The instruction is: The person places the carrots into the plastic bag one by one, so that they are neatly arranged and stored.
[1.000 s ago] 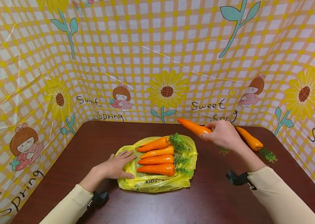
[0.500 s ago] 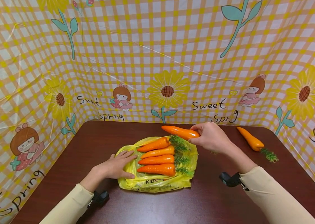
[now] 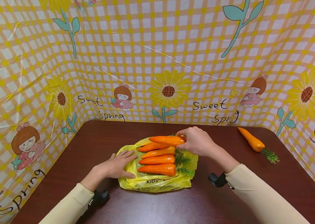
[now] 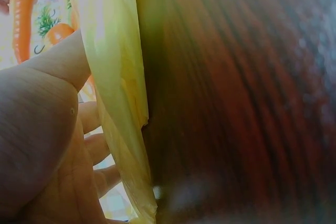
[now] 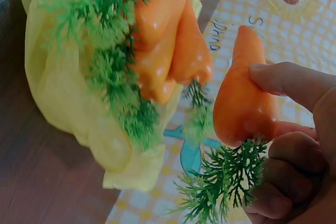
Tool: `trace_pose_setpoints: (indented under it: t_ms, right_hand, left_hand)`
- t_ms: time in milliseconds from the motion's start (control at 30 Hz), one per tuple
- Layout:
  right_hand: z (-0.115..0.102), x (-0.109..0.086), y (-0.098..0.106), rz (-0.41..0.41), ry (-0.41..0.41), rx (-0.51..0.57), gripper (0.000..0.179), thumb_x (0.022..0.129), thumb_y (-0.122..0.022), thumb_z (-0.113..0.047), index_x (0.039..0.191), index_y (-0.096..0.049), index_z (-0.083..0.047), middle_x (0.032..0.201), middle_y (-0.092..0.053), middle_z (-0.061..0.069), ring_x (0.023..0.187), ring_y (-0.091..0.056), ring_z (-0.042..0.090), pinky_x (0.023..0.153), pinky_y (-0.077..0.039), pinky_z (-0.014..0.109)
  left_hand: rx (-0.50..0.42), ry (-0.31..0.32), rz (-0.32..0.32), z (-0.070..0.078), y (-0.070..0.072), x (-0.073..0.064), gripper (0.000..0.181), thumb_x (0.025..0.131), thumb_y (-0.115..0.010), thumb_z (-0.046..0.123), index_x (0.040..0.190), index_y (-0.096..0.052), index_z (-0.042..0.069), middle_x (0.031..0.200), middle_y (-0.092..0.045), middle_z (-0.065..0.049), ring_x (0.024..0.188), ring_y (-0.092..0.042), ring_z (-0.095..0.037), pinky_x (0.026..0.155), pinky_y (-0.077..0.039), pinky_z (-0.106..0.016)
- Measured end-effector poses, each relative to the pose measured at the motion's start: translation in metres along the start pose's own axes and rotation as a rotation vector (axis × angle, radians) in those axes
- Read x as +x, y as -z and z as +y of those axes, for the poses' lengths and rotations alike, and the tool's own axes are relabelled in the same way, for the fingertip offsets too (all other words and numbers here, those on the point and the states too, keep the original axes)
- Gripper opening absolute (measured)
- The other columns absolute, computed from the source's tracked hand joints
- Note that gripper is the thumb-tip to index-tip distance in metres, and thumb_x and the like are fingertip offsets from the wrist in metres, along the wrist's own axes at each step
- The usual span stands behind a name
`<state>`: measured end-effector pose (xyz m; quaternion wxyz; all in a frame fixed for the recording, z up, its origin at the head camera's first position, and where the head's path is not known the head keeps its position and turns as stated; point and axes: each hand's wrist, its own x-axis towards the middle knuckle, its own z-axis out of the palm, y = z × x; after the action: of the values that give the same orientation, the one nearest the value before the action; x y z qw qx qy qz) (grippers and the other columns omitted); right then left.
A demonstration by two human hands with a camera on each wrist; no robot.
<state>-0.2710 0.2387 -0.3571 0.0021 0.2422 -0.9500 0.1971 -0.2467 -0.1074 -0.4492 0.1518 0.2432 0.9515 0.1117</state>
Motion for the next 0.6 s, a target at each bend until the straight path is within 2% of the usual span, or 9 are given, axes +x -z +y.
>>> trace_pose_setpoints:
  t_ms: [167,400,600]
  right_hand:
    - [-0.005,0.007,-0.012,-0.030,0.020,-0.041,0.045,0.084,-0.081,-0.026,0.124,-0.071,-0.009,0.057,-0.053,-0.006,0.047,-0.042,0.010,0.047,-0.029,0.024]
    - [-0.004,0.013,-0.028,-0.030,0.113,-0.100,0.033,0.084,-0.080,-0.021,0.115,-0.075,-0.015,0.073,-0.063,-0.011,0.053,-0.047,0.008,0.048,-0.034,0.025]
    - [-0.008,0.015,-0.041,-0.019,0.116,-0.145,0.038,0.083,-0.081,-0.021,0.120,-0.074,-0.014,0.070,-0.061,-0.011,0.053,-0.045,0.008,0.046,-0.033,0.024]
  left_hand:
    - [0.002,0.001,-0.004,0.001,0.001,0.002,0.088,0.089,-0.068,0.059,0.161,-0.030,0.026,0.170,-0.015,-0.002,0.156,-0.015,-0.032,0.116,-0.014,-0.072]
    - [0.003,0.000,-0.001,0.003,0.002,0.001,0.088,0.089,-0.069,0.059,0.161,-0.030,0.025,0.170,-0.015,-0.002,0.156,-0.015,-0.032,0.115,-0.014,-0.072]
    - [0.004,0.006,0.002,0.003,-0.001,-0.002,0.088,0.089,-0.069,0.058,0.160,-0.030,0.025,0.170,-0.016,-0.002,0.155,-0.016,-0.032,0.115,-0.015,-0.073]
